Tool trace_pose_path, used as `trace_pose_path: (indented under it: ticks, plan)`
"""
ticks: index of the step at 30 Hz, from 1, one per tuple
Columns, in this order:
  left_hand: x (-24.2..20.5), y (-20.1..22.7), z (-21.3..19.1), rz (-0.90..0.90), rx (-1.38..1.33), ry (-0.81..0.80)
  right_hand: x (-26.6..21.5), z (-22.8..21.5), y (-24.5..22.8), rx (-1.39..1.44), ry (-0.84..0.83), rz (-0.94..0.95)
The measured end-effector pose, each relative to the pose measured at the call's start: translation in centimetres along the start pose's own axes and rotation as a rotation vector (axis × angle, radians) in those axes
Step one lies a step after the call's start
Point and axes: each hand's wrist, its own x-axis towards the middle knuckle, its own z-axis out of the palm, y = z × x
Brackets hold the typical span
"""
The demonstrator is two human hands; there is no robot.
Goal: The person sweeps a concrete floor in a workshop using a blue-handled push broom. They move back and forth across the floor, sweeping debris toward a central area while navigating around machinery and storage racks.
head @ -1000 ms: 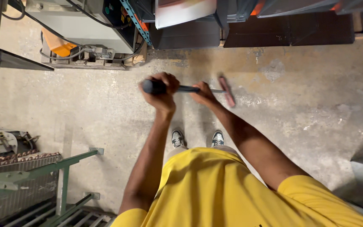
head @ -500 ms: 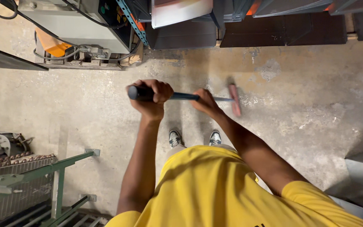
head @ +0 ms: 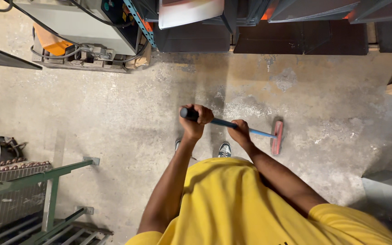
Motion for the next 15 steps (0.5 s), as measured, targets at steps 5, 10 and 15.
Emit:
trace_pose_path:
  ticks: [5, 10, 15]
  plan:
    - [2.2, 5.2, 3.5, -0.017, 0.049, -0.014, -1.2, 0.6, -6.9, 0.254, 0.094, -0.116]
    - [3.3, 11.3, 12.0, -0.004, 0.255, -0.193, -2.0, 1.4, -14.7, 0.503, 0.08, -0.153]
    - [3.1, 13.1, 15.4, -0.019, 0.326, -0.226, -3.5, -1.5, -20.0, 0.284, 0.03, -0.193]
